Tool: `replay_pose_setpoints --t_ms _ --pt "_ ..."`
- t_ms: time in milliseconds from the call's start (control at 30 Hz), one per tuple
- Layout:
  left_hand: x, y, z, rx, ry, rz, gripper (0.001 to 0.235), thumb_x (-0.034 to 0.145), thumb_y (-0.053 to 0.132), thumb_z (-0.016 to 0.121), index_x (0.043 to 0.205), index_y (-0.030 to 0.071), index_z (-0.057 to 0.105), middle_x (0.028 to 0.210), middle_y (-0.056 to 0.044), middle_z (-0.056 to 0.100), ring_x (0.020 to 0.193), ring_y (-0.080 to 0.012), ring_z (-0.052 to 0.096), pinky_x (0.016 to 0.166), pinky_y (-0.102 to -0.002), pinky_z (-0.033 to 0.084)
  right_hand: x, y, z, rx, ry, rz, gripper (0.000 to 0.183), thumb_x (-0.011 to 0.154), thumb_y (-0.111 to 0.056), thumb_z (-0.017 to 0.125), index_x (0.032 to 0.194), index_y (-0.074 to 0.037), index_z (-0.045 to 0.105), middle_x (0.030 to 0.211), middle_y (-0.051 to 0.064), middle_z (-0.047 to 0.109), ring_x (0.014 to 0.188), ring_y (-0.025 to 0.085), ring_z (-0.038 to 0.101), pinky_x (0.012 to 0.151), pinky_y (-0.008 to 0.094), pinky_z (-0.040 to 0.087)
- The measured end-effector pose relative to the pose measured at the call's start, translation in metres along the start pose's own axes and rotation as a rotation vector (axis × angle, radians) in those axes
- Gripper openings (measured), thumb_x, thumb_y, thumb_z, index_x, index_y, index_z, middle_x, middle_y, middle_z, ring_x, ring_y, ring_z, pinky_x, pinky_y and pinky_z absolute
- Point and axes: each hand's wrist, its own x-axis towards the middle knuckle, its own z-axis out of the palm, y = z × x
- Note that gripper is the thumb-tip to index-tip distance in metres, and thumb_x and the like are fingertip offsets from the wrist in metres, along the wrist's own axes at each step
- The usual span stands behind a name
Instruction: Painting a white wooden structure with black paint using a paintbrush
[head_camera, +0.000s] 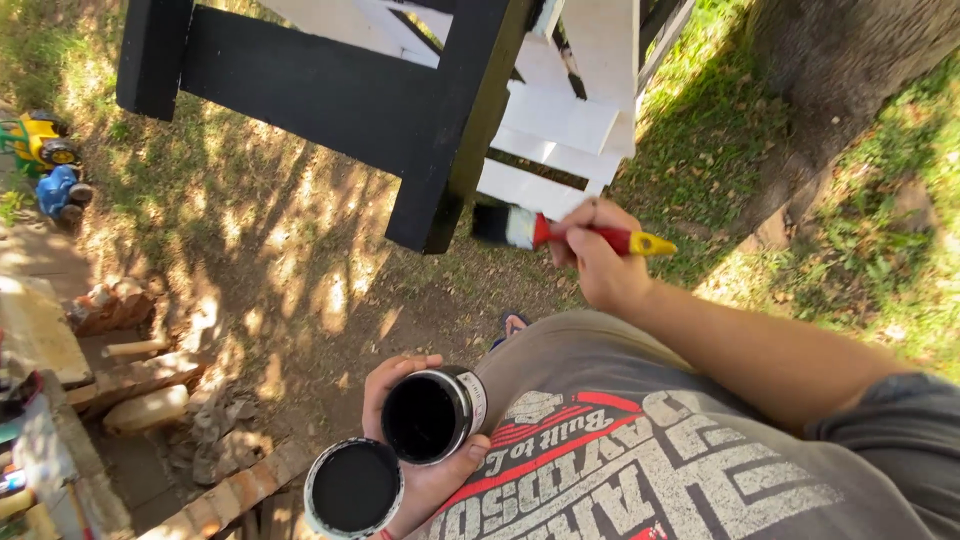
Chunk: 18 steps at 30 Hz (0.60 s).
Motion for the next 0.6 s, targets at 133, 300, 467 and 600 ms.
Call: replay_pose_setpoints --t_ms 133,300,467,600 --pt "-0.001 -0.001 0.003 -0.007 0.009 -0.070 0.074 0.071 0.052 0.081 0.126 0.013 0.050 0.120 -0.009 0.054 0.110 -0.0195 0.063 0.097 -0.036 0.053 -0.020 -0.008 -0.043 -0.055 0.089 0.105 0.016 0.089 0.006 0.045 0.088 0.001 0.060 0.069 0.018 0.060 0.057 0.022 0.060 0.050 0.029 0.047" --pt "0.005 0.000 0.014 0.082 -0.052 -0.062 0.070 0.074 0.048 0.079 0.129 0.015 0.049 0.119 -0.007 0.059 0.122 -0.0216 0.051 0.105 -0.040 0.045 -0.021 -0.046 -0.086 -0.337 0.061 0.044 0.011 0.093 0.002 0.051 0.103 -0.001 0.054 0.078 0.018 0.064 0.067 0.021 0.063 0.059 0.027 0.052" --pt "0.019 -0.006 0.028 0.051 -0.127 0.049 0.066 0.071 0.049 0.081 0.122 0.016 0.055 0.120 -0.008 0.050 0.116 -0.0227 0.054 0.106 -0.038 0.043 -0.008 -0.075 -0.105 -0.566 -0.127 -0.441 0.028 0.107 -0.026 0.040 0.109 0.001 0.048 0.073 0.010 0.058 0.059 0.017 0.060 0.054 0.025 0.049" --pt "0.027 -0.012 0.034 -0.025 -0.100 0.152 0.067 0.072 0.049 0.080 0.123 0.015 0.054 0.119 -0.009 0.051 0.114 -0.0235 0.057 0.104 -0.039 0.046 -0.003 -0.110 -0.098 -0.634 -0.154 -0.544 0.033 0.109 -0.034 0.039 0.112 -0.003 0.046 0.074 0.012 0.062 0.045 0.009 0.045 0.048 0.023 0.040"
